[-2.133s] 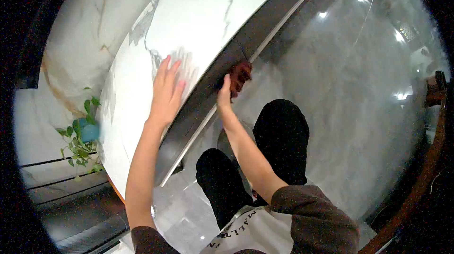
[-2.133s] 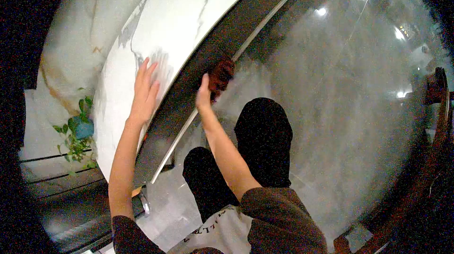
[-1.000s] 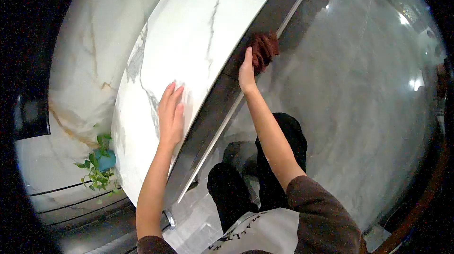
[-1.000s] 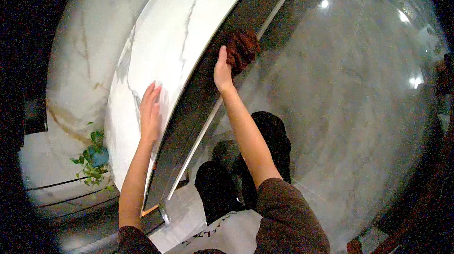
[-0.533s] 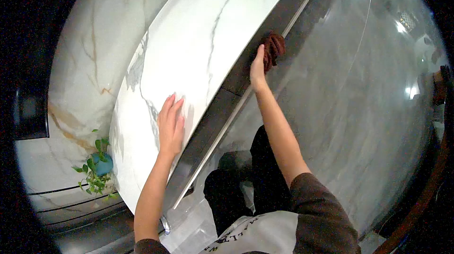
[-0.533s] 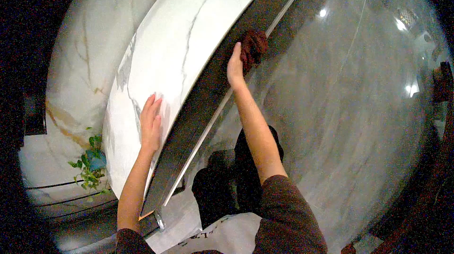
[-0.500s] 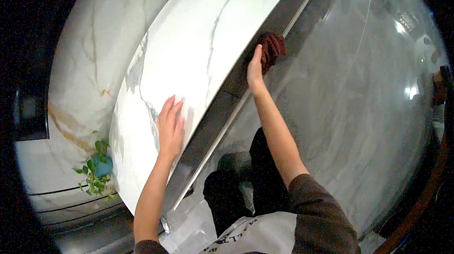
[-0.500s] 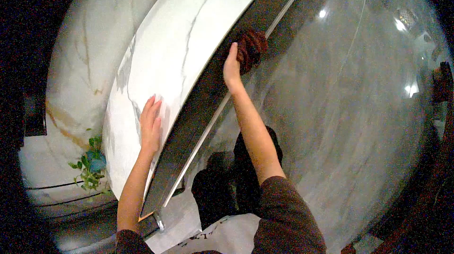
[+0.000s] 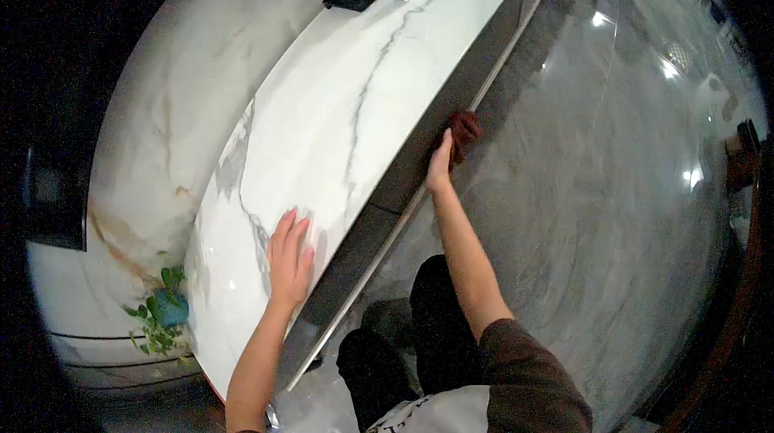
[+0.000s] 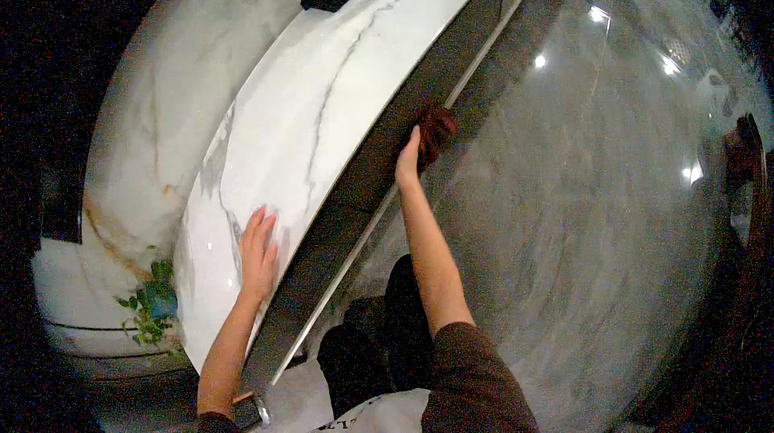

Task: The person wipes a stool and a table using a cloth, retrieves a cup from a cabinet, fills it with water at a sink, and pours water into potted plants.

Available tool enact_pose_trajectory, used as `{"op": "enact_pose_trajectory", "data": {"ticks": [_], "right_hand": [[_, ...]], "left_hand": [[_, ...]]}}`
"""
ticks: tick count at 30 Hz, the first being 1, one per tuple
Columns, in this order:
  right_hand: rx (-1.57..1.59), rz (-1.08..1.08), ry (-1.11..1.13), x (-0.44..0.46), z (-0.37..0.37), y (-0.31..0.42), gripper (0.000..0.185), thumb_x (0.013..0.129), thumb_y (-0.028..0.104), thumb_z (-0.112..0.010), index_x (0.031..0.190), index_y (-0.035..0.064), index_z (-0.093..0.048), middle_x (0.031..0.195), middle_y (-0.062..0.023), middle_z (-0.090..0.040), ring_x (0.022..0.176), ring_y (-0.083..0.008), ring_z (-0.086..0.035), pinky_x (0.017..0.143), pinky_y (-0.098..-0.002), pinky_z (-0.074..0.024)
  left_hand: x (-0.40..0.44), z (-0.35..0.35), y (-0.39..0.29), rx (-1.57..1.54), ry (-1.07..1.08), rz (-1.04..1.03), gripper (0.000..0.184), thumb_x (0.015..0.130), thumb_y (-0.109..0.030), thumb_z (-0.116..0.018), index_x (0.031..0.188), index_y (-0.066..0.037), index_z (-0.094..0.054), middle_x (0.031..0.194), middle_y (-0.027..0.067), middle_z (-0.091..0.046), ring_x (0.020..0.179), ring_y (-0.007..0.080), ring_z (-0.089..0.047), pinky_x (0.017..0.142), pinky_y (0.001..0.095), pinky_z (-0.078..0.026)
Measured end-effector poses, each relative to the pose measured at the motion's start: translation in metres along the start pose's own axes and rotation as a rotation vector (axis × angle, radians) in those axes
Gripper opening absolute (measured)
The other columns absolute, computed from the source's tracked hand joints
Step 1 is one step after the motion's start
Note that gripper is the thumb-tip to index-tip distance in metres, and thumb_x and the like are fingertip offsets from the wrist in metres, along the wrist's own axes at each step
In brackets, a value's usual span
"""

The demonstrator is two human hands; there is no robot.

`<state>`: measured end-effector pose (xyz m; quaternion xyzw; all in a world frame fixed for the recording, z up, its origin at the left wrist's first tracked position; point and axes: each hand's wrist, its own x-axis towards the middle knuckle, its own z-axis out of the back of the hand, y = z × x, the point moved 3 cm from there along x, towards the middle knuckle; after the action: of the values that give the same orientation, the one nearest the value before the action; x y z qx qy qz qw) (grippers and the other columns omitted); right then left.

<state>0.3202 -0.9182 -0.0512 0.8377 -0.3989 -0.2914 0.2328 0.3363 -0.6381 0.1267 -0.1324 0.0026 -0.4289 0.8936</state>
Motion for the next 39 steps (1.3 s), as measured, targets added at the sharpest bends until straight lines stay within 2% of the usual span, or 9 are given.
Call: {"op": "enact_pose_trajectory", "data": {"ticks": [3,6,12,19,21,27,31,35,39], "right_hand": [[-0.154,-0.033,0.130,-0.021,0.022,-0.073,0.069,0.088,0.051,-0.024,0.137,0.0070,-0.001,0.143,-0.0067,0.004,0.131,-0.0185,0.005,0.104,-0.0329,-0.0014],[-0.216,-0.146,0.074,-0.104,-0.031,-0.028,0.066,0.089,0.048,-0.024,0.136,0.0049,-0.009,0.143,-0.0081,-0.006,0.131,-0.0197,-0.005,0.104,-0.0315,-0.0048],[-0.943,0.725,0.140,-0.096,-0.077,0.040,0.046,0.087,0.033,-0.044,0.102,-0.0100,-0.052,0.109,-0.0232,-0.052,0.104,-0.0334,-0.047,0.089,-0.0377,-0.0338],[-1.400,0.736,0.315,-0.078,-0.075,0.051,0.058,0.086,0.045,-0.039,0.083,-0.0104,-0.055,0.085,-0.0225,-0.058,0.081,-0.0338,-0.053,0.077,-0.0371,-0.0383],[-1.625,0.055,0.285,-0.096,-0.091,0.070,0.058,0.086,0.045,-0.039,0.087,-0.0107,-0.057,0.093,-0.0254,-0.057,0.089,-0.0359,-0.054,0.082,-0.0391,-0.0386],[-0.254,-0.105,0.581,-0.186,-0.113,0.075,0.047,0.088,0.031,-0.037,0.124,0.0008,-0.037,0.124,-0.0111,-0.042,0.114,-0.0260,-0.040,0.095,-0.0392,-0.0317],[0.122,-0.464,1.060,-0.271,-0.128,0.054,0.046,0.087,0.028,-0.035,0.124,-0.0004,-0.036,0.125,-0.0141,-0.041,0.115,-0.0290,-0.039,0.096,-0.0413,-0.0316],[0.385,-1.153,1.231,-0.367,-0.146,0.002,0.050,0.086,0.029,-0.036,0.123,-0.0043,-0.035,0.125,-0.0185,-0.039,0.115,-0.0305,-0.039,0.097,-0.0419,-0.0308],[-0.387,-1.297,1.302,-0.455,-0.157,-0.043,0.043,0.087,0.022,-0.037,0.121,-0.0051,-0.038,0.121,-0.0169,-0.044,0.110,-0.0278,-0.045,0.095,-0.0390,-0.0348]], "left_hand": [[0.000,0.004,-0.001,-0.084,-0.039,-0.047,0.041,0.079,-0.020,-0.044,0.119,-0.008,-0.044,0.131,0.0132,-0.034,0.122,0.0295,-0.029,0.100,0.0401,-0.019],[-0.001,0.010,-0.005,-0.128,-0.044,-0.007,0.039,0.079,-0.016,-0.046,0.117,-0.008,-0.047,0.130,0.0123,-0.036,0.122,0.0292,-0.030,0.100,0.0393,-0.020],[-0.003,0.008,0.010,-0.232,-0.123,0.012,0.032,0.083,-0.019,-0.045,0.113,-0.008,-0.052,0.126,0.0117,-0.042,0.121,0.0279,-0.033,0.100,0.0385,-0.022],[-0.013,0.006,0.015,-0.233,-0.270,0.049,0.029,0.084,-0.021,-0.046,0.106,-0.005,-0.054,0.117,0.0131,-0.049,0.113,0.0281,-0.041,0.096,0.0377,-0.029],[-0.017,0.008,0.016,-0.207,-0.319,0.094,0.028,0.083,-0.020,-0.047,0.105,-0.004,-0.055,0.114,0.0132,-0.051,0.109,0.0287,-0.044,0.094,0.0371,-0.032],[-0.035,0.008,0.029,-0.302,-0.498,0.104,0.028,0.085,-0.023,-0.044,0.098,0.000,-0.057,0.098,0.0138,-0.057,0.093,0.0272,-0.052,0.084,0.0355,-0.039],[-0.112,0.030,0.037,-1.673,-0.468,0.447,0.036,0.088,-0.028,-0.038,0.103,0.001,-0.054,0.098,0.0108,-0.057,0.090,0.0181,-0.053,0.081,0.0311,-0.043],[-0.251,0.031,0.059,-1.916,-0.022,0.683,0.017,0.088,-0.017,-0.041,0.091,-0.006,-0.053,0.088,0.0096,-0.057,0.085,0.0163,-0.054,0.078,0.0309,-0.043],[-0.335,0.030,0.057,-2.313,-0.039,-0.011,0.105,0.058,-0.055,-0.070,0.134,-0.008,-0.015,0.132,0.0158,-0.031,0.120,0.0279,-0.034,0.099,0.0405,-0.029]]}}
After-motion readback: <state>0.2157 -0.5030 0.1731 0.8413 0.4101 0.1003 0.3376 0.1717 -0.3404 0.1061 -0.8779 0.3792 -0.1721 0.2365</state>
